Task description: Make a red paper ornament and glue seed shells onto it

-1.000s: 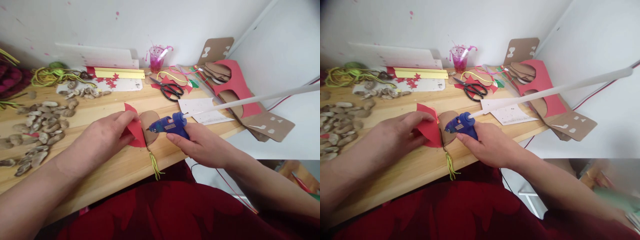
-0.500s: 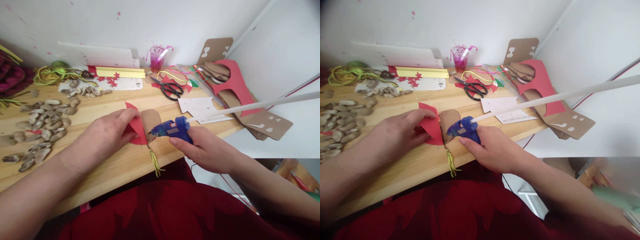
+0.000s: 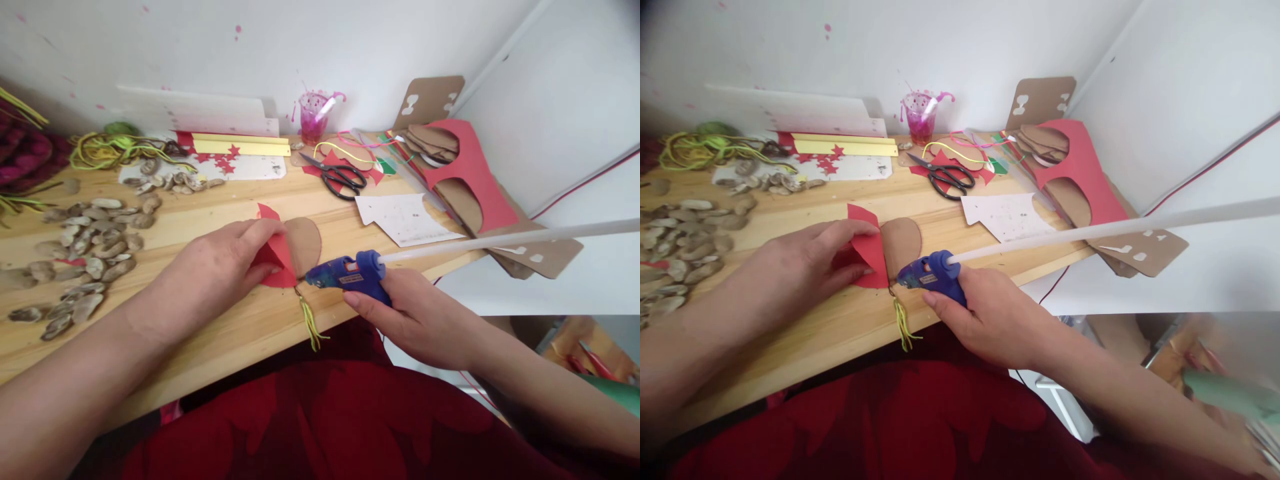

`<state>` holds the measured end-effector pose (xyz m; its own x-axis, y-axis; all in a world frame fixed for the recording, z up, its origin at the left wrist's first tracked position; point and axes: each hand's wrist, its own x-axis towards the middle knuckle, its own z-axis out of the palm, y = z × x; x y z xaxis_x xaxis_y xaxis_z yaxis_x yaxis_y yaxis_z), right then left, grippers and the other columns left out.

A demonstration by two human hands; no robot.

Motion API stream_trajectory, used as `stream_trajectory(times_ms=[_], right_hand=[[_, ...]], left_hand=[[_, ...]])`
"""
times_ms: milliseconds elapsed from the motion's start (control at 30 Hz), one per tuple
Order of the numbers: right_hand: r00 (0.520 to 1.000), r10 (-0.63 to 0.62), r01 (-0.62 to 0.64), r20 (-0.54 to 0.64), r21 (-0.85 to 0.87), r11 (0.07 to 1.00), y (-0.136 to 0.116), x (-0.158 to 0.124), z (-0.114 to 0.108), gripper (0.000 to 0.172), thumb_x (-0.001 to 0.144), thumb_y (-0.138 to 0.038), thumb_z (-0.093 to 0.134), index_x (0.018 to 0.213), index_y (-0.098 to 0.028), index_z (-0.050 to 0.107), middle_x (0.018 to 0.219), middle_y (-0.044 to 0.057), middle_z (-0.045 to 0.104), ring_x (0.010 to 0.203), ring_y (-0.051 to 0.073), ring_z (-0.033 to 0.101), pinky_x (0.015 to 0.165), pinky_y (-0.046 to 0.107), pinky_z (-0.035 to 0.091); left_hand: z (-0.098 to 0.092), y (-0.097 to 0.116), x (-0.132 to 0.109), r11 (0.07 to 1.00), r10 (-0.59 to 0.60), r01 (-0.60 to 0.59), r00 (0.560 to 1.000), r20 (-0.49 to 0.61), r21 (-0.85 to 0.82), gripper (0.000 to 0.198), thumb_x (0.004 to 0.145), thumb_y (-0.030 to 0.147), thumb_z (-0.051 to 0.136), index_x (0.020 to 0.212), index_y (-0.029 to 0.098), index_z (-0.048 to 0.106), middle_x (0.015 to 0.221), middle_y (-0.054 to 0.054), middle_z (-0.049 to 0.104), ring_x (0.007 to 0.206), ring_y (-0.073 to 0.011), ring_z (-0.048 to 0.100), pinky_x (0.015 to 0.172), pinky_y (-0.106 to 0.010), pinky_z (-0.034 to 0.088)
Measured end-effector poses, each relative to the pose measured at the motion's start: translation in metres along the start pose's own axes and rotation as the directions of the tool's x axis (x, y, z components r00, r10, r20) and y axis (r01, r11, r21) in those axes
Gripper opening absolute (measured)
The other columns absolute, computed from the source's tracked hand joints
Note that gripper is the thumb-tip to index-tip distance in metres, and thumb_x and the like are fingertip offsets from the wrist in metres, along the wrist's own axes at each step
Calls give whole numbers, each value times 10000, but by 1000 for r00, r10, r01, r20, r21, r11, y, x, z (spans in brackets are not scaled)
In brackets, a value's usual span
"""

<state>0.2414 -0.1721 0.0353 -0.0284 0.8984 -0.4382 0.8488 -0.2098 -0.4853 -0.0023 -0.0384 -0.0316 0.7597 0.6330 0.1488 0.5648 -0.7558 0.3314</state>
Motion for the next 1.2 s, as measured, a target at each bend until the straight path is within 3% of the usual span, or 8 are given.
stream_trajectory(times_ms=[133, 333, 500, 633, 767, 900, 1000, 1200], right_hand=[[1000, 8, -8, -5, 36, 999, 2, -2, 2, 454, 1012, -584, 420, 748, -220, 485, 738, 43, 626, 649, 180, 503, 603, 320, 344], [999, -38, 41, -34, 93, 995, 5, -2, 2, 456, 1019, -566, 444, 718, -224, 450, 693, 17, 592, 633, 164, 481, 587, 308, 352], [998, 10, -28, 54, 340, 940, 16, -5, 1, 508, 990, -590, 525, 648, -220, 463, 543, -17, 536, 516, 134, 476, 513, 278, 371], [984, 44, -152, 175, 675, 722, 34, -8, 5, 495, 937, -642, 579, 710, -204, 552, 469, -43, 488, 408, 115, 444, 438, 257, 376], [997, -17, -66, 78, 932, 357, 40, 0, 13, 461, 948, -648, 480, 873, -209, 603, 477, -92, 370, 333, 99, 329, 347, 232, 267], [1000, 19, 7, -10, 988, 155, 25, 22, 19, 521, 969, -670, 388, 877, -210, 613, 595, -34, 485, 431, 134, 504, 371, 234, 367], [999, -11, 31, -30, 999, 41, 10, 43, 20, 511, 985, -623, 393, 855, -197, 643, 752, 59, 653, 698, 193, 697, 520, 252, 530], [999, -42, 23, -27, 995, -100, -9, 81, 19, 552, 1035, -589, 317, 908, -194, 682, 949, 133, 786, 1008, 257, 757, 863, 389, 617]], left_hand=[[-1, 1, -2, 1000, -10, 10, 1000, 4, 7, 516, 970, 332, 562, 1471, 243, 476, 1298, -120, 684, 1106, -300, 698, 956, -432, 560], [1, 0, -4, 1000, -11, 11, 1000, 9, -15, 789, 989, 365, 534, 1658, 252, 132, 1314, -154, 682, 1049, -314, 717, 897, -457, 585], [2, 0, -1, 996, 68, -68, 998, -5, 49, 474, 1015, 351, 501, 1459, 187, 543, 1412, -132, 653, 1203, -302, 649, 1032, -458, 527], [5, 0, 2, 980, 134, -143, 988, 74, 139, 439, 1049, 349, 420, 1378, 178, 654, 1467, -92, 630, 1205, -306, 617, 1028, -461, 527], [9, 5, 1, 952, 133, -158, 985, 110, 263, 468, 1054, 254, 384, 1442, 104, 598, 1524, -132, 571, 1222, -345, 598, 938, -468, 565], [11, 14, -1, 923, 145, -184, 980, 137, 339, 477, 1021, 130, 375, 1451, 71, 575, 1539, -156, 547, 1259, -344, 586, 939, -449, 573], [10, 19, -2, 910, 139, -185, 979, 148, 370, 519, 968, 48, 362, 1445, 48, 567, 1522, -179, 559, 1286, -344, 574, 961, -452, 570], [17, 14, -3, 901, 189, -222, 974, 122, 374, 508, 968, 80, 372, 1443, 16, 543, 1539, -228, 520, 1287, -366, 563, 1029, -489, 524]])
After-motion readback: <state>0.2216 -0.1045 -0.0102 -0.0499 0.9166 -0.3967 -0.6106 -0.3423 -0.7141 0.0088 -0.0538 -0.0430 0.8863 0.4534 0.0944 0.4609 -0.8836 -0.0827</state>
